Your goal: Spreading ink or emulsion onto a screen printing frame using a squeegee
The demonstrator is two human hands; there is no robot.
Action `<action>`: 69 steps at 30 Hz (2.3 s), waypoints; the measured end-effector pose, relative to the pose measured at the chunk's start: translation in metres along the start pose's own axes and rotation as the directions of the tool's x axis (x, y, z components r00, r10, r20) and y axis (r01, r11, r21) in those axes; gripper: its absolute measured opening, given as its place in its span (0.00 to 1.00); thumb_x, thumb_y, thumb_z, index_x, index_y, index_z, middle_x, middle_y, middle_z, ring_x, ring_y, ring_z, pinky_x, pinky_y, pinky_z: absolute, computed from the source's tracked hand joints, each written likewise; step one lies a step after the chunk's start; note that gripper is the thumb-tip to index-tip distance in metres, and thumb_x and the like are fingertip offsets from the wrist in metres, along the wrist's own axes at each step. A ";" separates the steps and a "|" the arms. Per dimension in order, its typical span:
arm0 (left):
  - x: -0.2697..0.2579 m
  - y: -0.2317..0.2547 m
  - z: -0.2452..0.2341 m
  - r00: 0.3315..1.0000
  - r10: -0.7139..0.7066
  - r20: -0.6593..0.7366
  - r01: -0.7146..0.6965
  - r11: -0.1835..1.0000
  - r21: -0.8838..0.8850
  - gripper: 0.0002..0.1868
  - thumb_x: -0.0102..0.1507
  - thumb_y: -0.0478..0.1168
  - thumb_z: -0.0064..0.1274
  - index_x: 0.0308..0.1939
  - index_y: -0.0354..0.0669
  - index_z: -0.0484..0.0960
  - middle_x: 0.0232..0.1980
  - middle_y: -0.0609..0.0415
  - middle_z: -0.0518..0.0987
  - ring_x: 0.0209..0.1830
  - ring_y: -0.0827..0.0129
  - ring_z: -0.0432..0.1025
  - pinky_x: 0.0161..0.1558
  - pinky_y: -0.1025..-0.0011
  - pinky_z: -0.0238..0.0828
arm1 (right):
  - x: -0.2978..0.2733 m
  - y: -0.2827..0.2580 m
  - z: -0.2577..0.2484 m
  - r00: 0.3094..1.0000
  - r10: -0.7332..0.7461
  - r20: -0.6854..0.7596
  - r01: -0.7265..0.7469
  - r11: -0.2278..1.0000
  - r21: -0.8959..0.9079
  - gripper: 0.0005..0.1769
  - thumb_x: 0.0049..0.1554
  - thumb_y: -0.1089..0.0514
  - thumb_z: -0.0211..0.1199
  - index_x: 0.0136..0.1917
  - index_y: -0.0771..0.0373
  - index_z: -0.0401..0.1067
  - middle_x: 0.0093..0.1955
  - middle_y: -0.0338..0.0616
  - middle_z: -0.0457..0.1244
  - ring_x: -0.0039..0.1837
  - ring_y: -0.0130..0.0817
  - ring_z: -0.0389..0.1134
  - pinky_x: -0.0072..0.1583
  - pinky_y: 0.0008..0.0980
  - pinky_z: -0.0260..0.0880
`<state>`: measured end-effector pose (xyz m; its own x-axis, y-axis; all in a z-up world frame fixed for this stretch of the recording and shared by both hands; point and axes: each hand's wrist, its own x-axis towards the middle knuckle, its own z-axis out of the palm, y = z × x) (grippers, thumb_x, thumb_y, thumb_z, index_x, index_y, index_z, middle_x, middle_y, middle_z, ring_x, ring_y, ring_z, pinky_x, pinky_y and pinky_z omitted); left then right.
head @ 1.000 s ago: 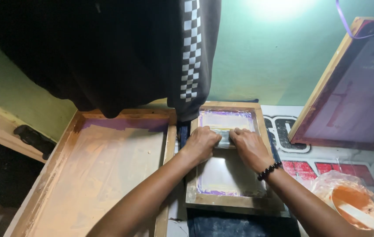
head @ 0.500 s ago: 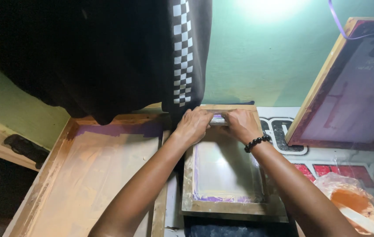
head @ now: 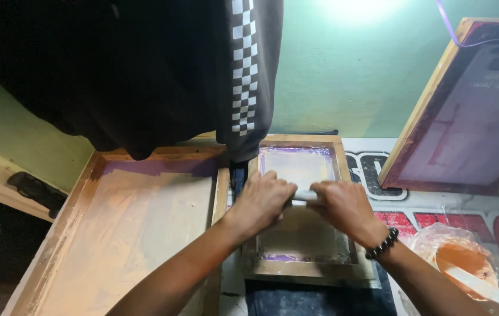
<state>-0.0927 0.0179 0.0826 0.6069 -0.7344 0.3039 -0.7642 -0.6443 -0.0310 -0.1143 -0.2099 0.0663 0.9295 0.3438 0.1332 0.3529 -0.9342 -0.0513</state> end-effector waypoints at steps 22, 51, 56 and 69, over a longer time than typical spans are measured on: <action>0.068 -0.091 0.046 0.988 -0.156 0.024 0.157 0.984 -0.083 0.08 0.61 0.44 0.57 0.44 0.54 0.80 0.39 0.57 0.81 0.50 0.58 0.74 0.44 0.57 0.75 | 0.114 0.033 0.019 0.998 0.035 -0.060 -0.037 0.999 -0.026 0.16 0.48 0.42 0.69 0.47 0.48 0.78 0.36 0.43 0.69 0.47 0.49 0.76 0.51 0.49 0.76; -0.024 -0.006 0.048 0.984 0.007 0.175 0.031 0.977 -0.210 0.17 0.44 0.44 0.66 0.36 0.53 0.82 0.30 0.56 0.84 0.38 0.56 0.81 0.40 0.58 0.79 | -0.019 -0.010 0.016 0.976 -0.203 -0.083 0.202 0.979 -0.021 0.05 0.54 0.61 0.55 0.41 0.52 0.71 0.36 0.41 0.69 0.42 0.48 0.74 0.39 0.47 0.74; -0.001 -0.029 0.023 0.998 -0.001 0.068 0.013 0.984 -0.180 0.14 0.54 0.41 0.59 0.43 0.54 0.79 0.36 0.55 0.82 0.43 0.55 0.79 0.46 0.58 0.77 | 0.010 0.014 0.015 0.999 -0.036 0.031 0.035 0.998 0.048 0.09 0.49 0.53 0.66 0.45 0.48 0.75 0.36 0.38 0.70 0.44 0.49 0.75 0.46 0.52 0.75; 0.028 -0.075 0.036 0.990 -0.129 0.063 0.140 0.960 -0.241 0.09 0.62 0.44 0.56 0.44 0.50 0.78 0.38 0.50 0.81 0.47 0.51 0.77 0.46 0.54 0.77 | 0.096 0.051 0.066 0.978 -0.124 -0.168 0.134 0.990 0.045 0.20 0.42 0.36 0.70 0.35 0.53 0.76 0.30 0.47 0.67 0.42 0.56 0.73 0.46 0.58 0.73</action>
<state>-0.0105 0.0383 0.0589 0.7125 -0.6574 0.2452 -0.7016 -0.6702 0.2421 0.0003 -0.2182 0.0110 0.8471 0.4366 0.3031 0.4785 -0.8747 -0.0773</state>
